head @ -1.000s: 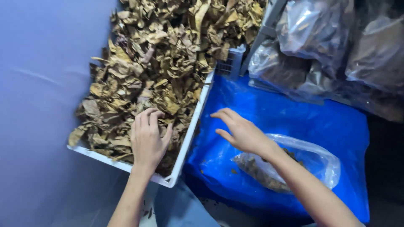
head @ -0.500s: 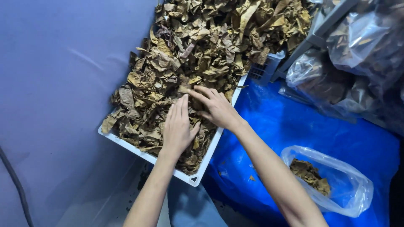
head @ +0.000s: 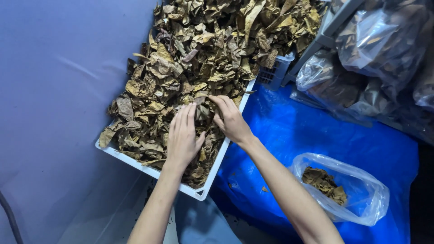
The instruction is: Sorting and packing dried leaves from a storage crate into a plastic bag.
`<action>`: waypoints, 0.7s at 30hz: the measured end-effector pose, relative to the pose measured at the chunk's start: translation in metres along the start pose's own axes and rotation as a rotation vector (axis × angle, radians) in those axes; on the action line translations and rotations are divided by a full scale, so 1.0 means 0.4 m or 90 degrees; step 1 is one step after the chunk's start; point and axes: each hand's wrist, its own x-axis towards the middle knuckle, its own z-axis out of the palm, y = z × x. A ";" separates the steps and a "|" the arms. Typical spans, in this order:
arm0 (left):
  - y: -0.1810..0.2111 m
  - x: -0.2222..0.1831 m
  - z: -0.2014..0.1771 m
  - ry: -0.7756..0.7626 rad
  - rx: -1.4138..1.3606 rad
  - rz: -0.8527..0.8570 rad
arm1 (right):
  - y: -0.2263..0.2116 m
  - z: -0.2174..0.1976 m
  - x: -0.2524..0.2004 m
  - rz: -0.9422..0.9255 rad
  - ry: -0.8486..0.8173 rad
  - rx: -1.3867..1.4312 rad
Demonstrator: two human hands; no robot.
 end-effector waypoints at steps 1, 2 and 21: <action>-0.003 0.004 -0.001 0.000 0.000 0.004 | 0.011 0.003 -0.003 0.001 0.003 -0.002; -0.004 0.003 0.000 0.016 -0.005 0.008 | 0.021 0.006 -0.012 0.021 0.037 0.033; 0.499 -0.023 -0.043 -0.086 -1.049 -0.328 | -0.069 -0.319 -0.245 0.027 0.160 -0.086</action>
